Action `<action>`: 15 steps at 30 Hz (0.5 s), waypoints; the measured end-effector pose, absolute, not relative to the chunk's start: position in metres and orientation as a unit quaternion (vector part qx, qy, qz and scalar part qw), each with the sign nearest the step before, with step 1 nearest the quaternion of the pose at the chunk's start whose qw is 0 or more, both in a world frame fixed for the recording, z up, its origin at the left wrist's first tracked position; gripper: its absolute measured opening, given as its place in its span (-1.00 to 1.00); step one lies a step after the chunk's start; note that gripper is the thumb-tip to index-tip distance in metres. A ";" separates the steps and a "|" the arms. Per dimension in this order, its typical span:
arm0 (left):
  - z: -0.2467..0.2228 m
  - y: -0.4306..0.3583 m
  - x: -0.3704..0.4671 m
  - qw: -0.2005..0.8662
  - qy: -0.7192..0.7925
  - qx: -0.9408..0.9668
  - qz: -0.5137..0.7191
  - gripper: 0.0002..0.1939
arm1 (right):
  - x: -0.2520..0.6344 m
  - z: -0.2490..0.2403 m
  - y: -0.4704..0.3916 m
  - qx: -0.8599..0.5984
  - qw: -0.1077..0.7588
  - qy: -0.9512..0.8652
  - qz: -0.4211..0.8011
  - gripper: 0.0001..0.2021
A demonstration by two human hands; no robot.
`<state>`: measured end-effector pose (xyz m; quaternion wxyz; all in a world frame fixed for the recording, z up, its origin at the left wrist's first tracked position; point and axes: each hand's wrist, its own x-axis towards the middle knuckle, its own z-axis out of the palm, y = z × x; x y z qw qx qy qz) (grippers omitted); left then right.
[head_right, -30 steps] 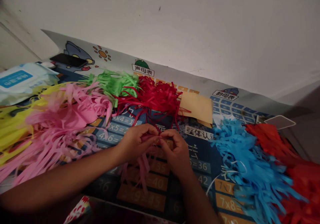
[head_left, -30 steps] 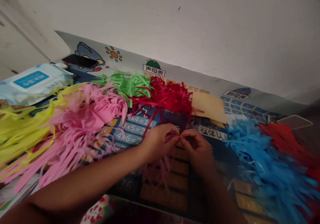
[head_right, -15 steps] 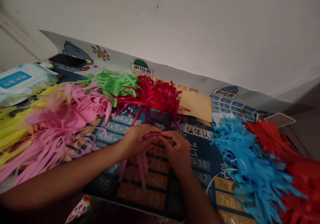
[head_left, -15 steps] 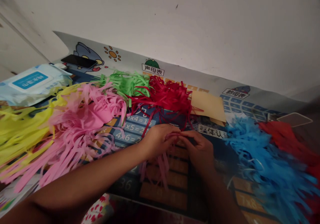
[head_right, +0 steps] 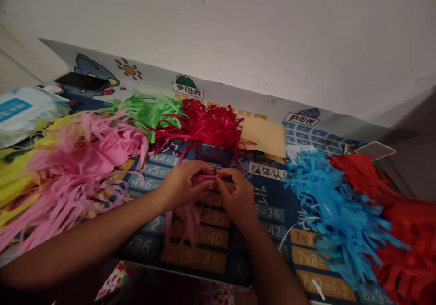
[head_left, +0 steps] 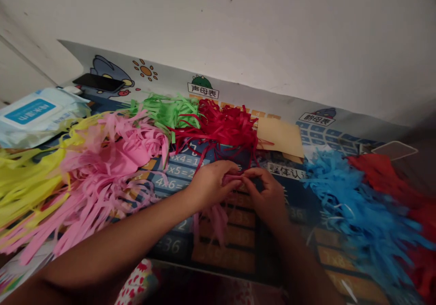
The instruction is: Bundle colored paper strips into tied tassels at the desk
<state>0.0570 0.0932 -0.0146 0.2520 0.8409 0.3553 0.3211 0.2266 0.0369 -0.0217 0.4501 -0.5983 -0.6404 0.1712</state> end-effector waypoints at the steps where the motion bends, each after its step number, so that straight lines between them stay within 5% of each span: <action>1: -0.016 0.093 0.058 0.255 0.345 0.841 0.330 -0.90 | 0.226 -0.021 0.036 -0.597 0.451 -0.640 0.173 -0.96; 6: -0.012 0.094 0.059 0.238 0.319 0.851 0.343 -0.93 | 0.228 -0.017 0.037 -0.565 0.467 -0.659 0.170 -0.96; 11: 0.043 0.062 0.018 0.181 0.325 0.819 0.436 -0.87 | 0.269 0.020 0.037 -0.559 0.549 -0.588 0.202 -0.62; 15: 0.072 -0.002 -0.043 0.215 0.363 0.777 0.467 -0.95 | 0.284 0.051 -0.010 -0.614 0.478 -0.612 0.142 -0.73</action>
